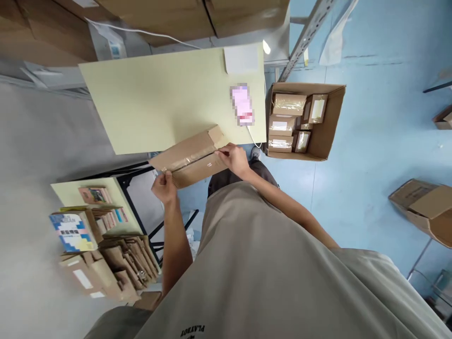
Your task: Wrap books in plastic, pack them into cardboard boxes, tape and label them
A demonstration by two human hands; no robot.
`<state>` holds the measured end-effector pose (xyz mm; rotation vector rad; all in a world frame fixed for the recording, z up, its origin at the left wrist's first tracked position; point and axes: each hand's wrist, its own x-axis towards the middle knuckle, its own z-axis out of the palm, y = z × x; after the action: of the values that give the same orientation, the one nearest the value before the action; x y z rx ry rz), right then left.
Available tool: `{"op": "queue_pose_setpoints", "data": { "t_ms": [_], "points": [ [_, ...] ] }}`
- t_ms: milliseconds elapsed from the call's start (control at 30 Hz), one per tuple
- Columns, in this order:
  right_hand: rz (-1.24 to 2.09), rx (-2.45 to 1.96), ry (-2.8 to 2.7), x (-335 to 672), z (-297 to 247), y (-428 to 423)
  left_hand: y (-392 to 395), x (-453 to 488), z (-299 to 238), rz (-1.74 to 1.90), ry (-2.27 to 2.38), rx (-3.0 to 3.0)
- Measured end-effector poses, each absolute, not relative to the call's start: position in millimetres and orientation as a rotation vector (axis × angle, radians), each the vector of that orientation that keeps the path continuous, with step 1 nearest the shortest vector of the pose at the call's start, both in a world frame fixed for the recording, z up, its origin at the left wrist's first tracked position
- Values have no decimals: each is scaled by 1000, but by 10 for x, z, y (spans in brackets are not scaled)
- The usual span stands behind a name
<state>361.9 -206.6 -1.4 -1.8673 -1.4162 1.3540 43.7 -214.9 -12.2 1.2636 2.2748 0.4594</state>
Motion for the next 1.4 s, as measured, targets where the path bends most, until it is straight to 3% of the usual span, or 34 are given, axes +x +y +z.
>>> {"op": "queue_pose_setpoints", "data": {
  "t_ms": [233, 733, 1167, 1400],
  "points": [
    [1491, -1846, -1605, 3910, -60, -2822, -3165, 782, -42, 434, 2336, 931],
    [1426, -2158, -1346, 5133, -283, -5286, -5089, 1858, -870, 330, 2209, 851],
    [1347, -2197, -956, 6807, -569, -5404, -4798, 3589, -731, 242, 2032, 1028],
    [1251, -2286, -812, 7840, -882, -5172, -4222, 4765, -1046, 97, 1898, 1277]
  ]
}}
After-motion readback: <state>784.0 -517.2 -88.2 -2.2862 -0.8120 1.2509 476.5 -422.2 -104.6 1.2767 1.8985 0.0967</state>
